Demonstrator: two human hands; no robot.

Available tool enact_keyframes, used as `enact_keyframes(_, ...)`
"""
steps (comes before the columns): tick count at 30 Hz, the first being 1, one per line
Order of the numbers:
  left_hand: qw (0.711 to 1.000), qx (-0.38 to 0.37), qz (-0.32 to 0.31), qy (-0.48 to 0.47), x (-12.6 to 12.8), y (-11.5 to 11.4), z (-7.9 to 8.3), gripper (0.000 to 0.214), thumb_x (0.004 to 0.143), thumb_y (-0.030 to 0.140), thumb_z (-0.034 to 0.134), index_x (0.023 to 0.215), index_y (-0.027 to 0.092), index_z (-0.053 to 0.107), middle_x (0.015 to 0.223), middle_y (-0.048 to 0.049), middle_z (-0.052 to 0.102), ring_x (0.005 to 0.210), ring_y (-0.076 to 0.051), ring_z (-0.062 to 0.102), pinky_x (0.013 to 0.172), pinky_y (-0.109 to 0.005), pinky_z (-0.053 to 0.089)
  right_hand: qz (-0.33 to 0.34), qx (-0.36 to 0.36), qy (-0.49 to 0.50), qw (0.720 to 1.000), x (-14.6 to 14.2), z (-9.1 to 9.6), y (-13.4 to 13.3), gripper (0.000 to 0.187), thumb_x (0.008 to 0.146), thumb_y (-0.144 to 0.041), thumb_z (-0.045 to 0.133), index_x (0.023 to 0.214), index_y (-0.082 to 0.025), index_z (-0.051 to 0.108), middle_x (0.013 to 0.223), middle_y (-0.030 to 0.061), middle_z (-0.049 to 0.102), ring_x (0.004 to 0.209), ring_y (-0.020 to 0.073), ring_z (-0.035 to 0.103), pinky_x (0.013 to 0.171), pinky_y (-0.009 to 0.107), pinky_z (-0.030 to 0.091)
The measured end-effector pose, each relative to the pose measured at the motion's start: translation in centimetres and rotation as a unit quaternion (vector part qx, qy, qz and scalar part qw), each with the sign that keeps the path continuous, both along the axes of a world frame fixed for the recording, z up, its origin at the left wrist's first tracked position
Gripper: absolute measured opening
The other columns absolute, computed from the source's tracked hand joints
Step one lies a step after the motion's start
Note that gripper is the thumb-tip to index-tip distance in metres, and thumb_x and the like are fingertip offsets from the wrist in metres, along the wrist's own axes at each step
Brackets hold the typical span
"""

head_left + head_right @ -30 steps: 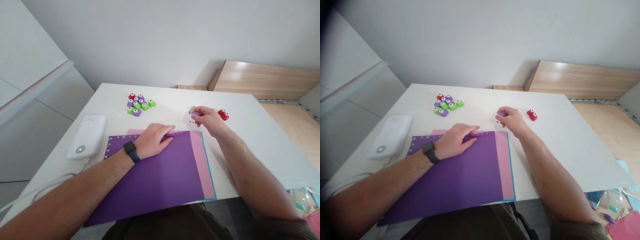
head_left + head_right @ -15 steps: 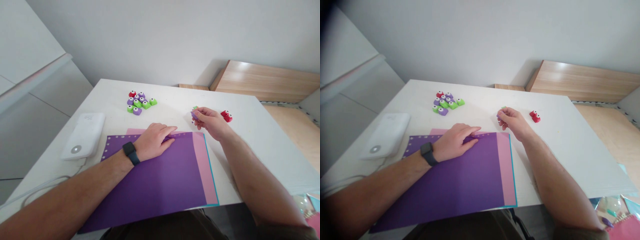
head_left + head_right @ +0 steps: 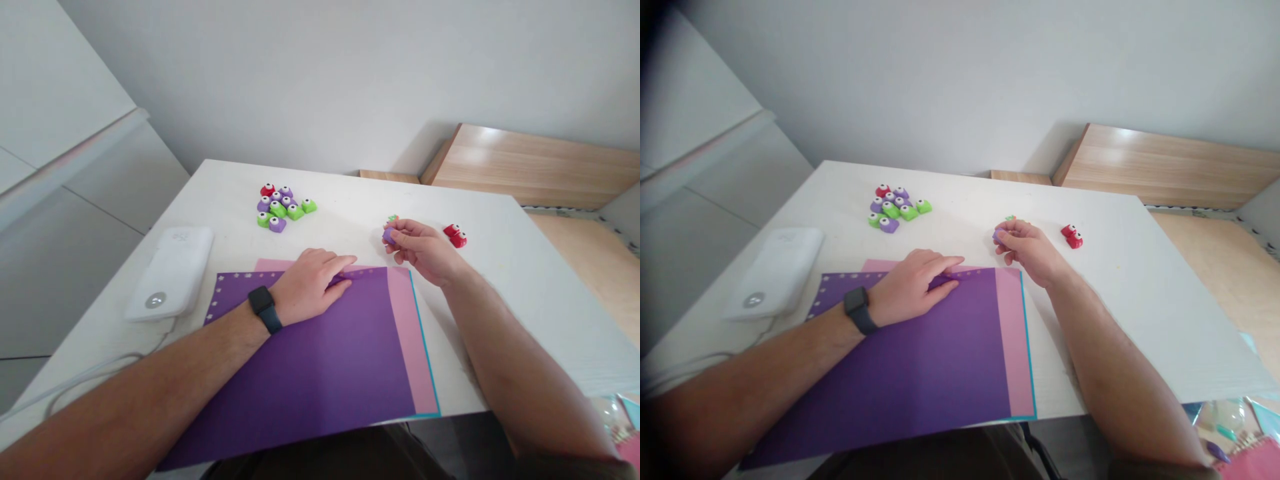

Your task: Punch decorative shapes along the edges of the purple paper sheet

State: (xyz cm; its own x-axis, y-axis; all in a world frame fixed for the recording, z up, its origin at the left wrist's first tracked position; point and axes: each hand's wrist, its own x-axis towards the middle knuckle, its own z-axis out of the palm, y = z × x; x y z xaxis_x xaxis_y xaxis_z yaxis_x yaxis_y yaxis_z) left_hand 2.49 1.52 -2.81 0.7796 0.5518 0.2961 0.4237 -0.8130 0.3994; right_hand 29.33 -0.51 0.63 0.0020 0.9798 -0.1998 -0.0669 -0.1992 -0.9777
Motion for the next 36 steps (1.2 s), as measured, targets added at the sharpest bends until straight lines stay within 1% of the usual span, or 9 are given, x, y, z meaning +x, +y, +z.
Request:
enact_keyframes(3, 1.000, 0.000, 0.001, 0.001, 0.0, 0.0, 0.0, 0.035, 0.098, 0.030, 0.060, 0.131, 0.018, 0.059, 0.104, -0.0081, 0.069, 0.099, -0.024, 0.062, 0.093, -0.042, 0.047, -0.006, 0.007, -0.018, 1.000, 0.1, -0.2, 0.1, 0.030, 0.077, -0.036, 0.083, 0.095, -0.018, 0.066, 0.083, 0.0024, 0.064, 0.070, 0.0140, 0.059, 0.052, 0.025, 0.041)
enact_keyframes(8, 1.000, -0.002, 0.002, 0.002, 0.0, 0.0, 0.1, 0.035, 0.098, 0.030, 0.060, 0.131, 0.018, 0.059, 0.104, -0.0081, 0.069, 0.099, -0.024, 0.062, 0.094, -0.041, 0.047, -0.025, 0.033, -0.067, 0.997, 0.3, -0.7, 0.4, 0.032, 0.077, -0.039, 0.082, 0.094, -0.018, 0.064, 0.078, 0.0015, 0.065, 0.062, 0.0119, 0.055, 0.050, 0.026, 0.040)
enact_keyframes(13, 1.000, -0.004, 0.001, 0.002, 0.0, 0.0, 0.2, 0.034, 0.098, 0.030, 0.059, 0.130, 0.018, 0.060, 0.102, -0.0079, 0.069, 0.099, -0.024, 0.062, 0.093, -0.042, 0.047, -0.018, 0.049, -0.095, 0.994, 0.3, -0.8, 0.4, 0.030, 0.077, -0.037, 0.081, 0.094, -0.019, 0.063, 0.070, -0.0013, 0.061, 0.058, 0.0112, 0.053, 0.052, 0.026, 0.042)
enact_keyframes(19, 1.000, -0.002, 0.003, -0.003, 0.0, -0.1, 0.2, 0.034, 0.097, 0.030, 0.060, 0.129, 0.019, 0.060, 0.103, -0.0082, 0.069, 0.099, -0.024, 0.063, 0.093, -0.041, 0.048, -0.031, 0.041, -0.114, 0.992, 0.3, -0.7, 0.4, 0.029, 0.076, -0.037, 0.081, 0.089, -0.019, 0.063, 0.068, -0.0017, 0.061, 0.054, 0.0109, 0.052, 0.051, 0.027, 0.043)
enact_keyframes(22, 1.000, -0.005, 0.003, -0.002, 0.0, -0.1, 0.2, 0.034, 0.097, 0.030, 0.060, 0.129, 0.018, 0.061, 0.103, -0.0083, 0.069, 0.099, -0.024, 0.063, 0.092, -0.041, 0.048, -0.030, 0.026, -0.092, 0.995, 0.4, -0.8, 0.5, 0.027, 0.076, -0.036, 0.082, 0.087, -0.018, 0.064, 0.071, -0.0004, 0.062, 0.054, 0.0110, 0.052, 0.050, 0.027, 0.043)
enact_keyframes(28, 1.000, -0.008, 0.001, 0.000, 0.0, 0.0, 0.3, 0.034, 0.098, 0.031, 0.059, 0.130, 0.018, 0.060, 0.104, -0.0079, 0.069, 0.099, -0.024, 0.062, 0.094, -0.042, 0.047, -0.042, 0.033, -0.029, 0.998, 0.3, -1.0, 0.6, 0.025, 0.080, -0.037, 0.079, 0.086, -0.018, 0.064, 0.078, 0.0019, 0.063, 0.058, 0.0113, 0.053, 0.050, 0.026, 0.042)
enact_keyframes(32, 1.000, -0.007, 0.001, 0.002, 0.0, 0.0, 0.2, 0.034, 0.098, 0.031, 0.058, 0.130, 0.018, 0.060, 0.104, -0.0080, 0.069, 0.099, -0.024, 0.062, 0.093, -0.042, 0.047, -0.047, 0.014, -0.003, 0.999, -0.1, -0.5, 0.4, 0.029, 0.082, -0.044, 0.078, 0.086, -0.019, 0.063, 0.078, 0.0026, 0.062, 0.058, 0.0116, 0.052, 0.050, 0.026, 0.039)
enact_keyframes(36, 1.000, -0.007, 0.000, 0.004, 0.0, 0.0, 0.2, 0.034, 0.098, 0.031, 0.058, 0.129, 0.018, 0.060, 0.103, -0.0080, 0.069, 0.098, -0.024, 0.062, 0.093, -0.042, 0.047, -0.025, 0.006, 0.007, 1.000, -0.5, 0.0, 0.2, 0.031, 0.084, -0.048, 0.075, 0.085, -0.019, 0.062, 0.075, 0.0019, 0.060, 0.057, 0.0118, 0.050, 0.049, 0.026, 0.037)
